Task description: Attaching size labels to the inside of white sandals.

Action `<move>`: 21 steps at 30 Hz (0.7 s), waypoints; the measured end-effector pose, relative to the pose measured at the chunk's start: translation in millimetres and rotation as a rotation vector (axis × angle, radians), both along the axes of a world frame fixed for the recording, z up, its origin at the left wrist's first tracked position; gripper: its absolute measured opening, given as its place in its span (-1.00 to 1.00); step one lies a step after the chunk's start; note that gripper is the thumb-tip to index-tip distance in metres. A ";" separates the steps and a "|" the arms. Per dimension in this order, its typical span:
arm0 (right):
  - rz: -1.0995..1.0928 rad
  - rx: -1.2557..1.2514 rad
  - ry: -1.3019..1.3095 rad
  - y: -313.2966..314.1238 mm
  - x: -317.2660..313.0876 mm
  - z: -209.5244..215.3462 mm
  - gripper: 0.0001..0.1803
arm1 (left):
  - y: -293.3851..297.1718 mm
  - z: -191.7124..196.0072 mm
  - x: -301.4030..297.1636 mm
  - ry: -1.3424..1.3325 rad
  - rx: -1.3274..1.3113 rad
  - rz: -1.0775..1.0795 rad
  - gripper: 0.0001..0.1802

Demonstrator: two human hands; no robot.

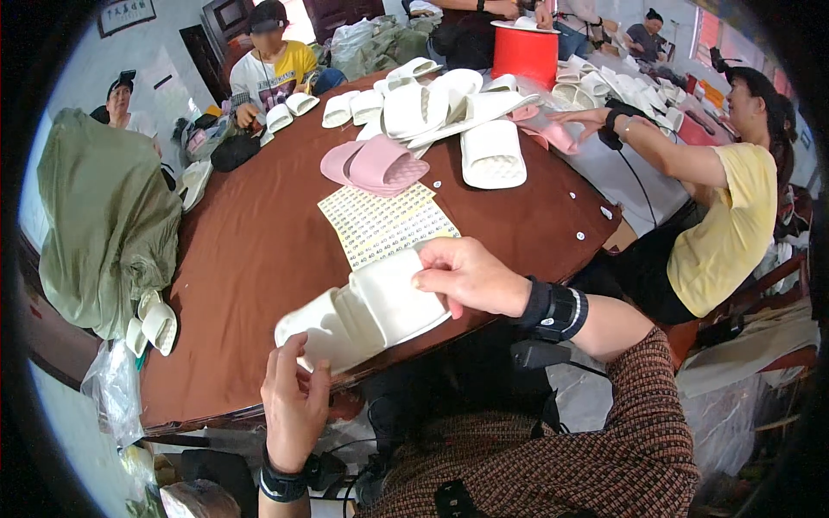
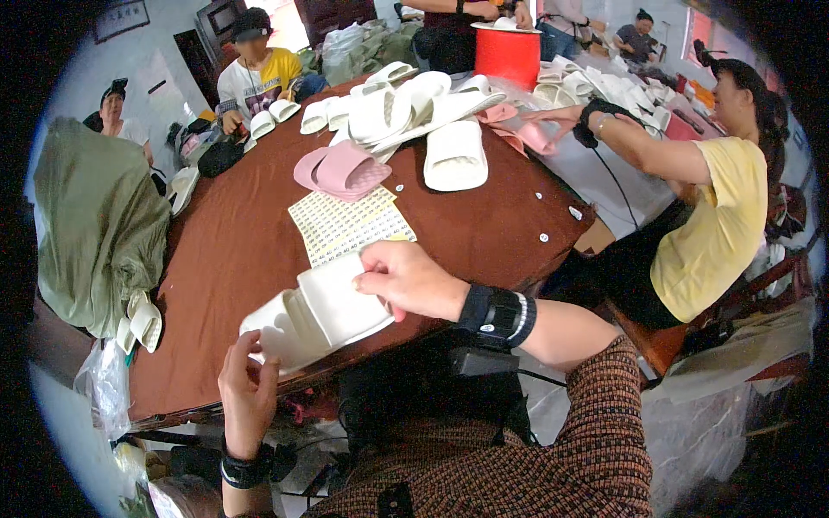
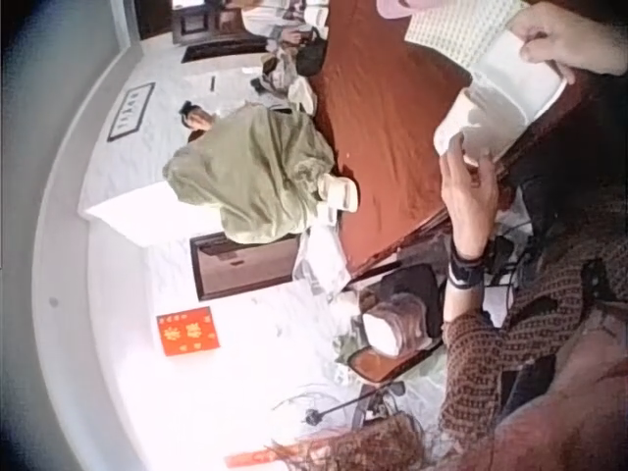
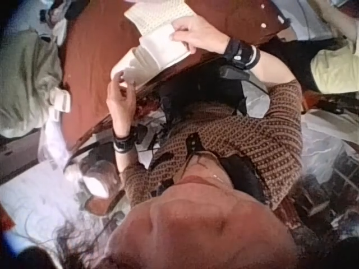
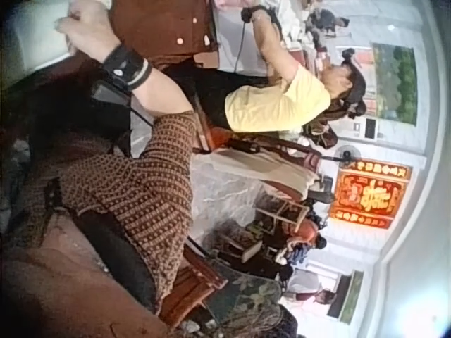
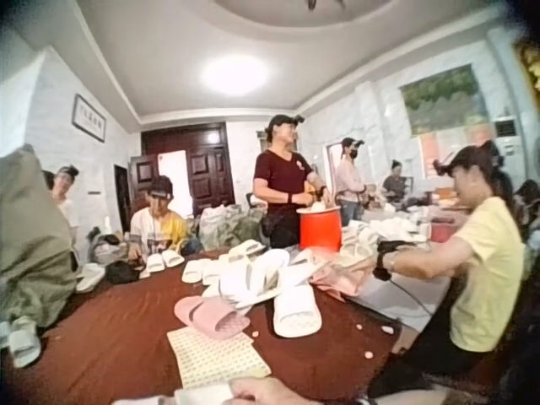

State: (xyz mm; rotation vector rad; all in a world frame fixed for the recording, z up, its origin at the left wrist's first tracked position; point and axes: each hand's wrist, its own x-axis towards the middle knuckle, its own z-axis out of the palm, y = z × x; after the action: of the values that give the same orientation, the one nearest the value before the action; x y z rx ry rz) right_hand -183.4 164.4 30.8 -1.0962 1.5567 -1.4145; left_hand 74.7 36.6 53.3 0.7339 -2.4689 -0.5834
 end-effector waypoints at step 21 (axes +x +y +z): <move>-0.463 -0.351 -0.248 125.0 -130.0 -36.3 -0.77 | -34.7 -0.6 20.4 0.220 -0.088 -0.075 -0.75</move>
State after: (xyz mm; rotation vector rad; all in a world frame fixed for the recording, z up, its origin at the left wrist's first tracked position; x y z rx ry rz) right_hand -313.4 289.4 -5.5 -0.7317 1.4699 -2.1121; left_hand 95.1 2.0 52.7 0.5163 -2.3091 -0.5482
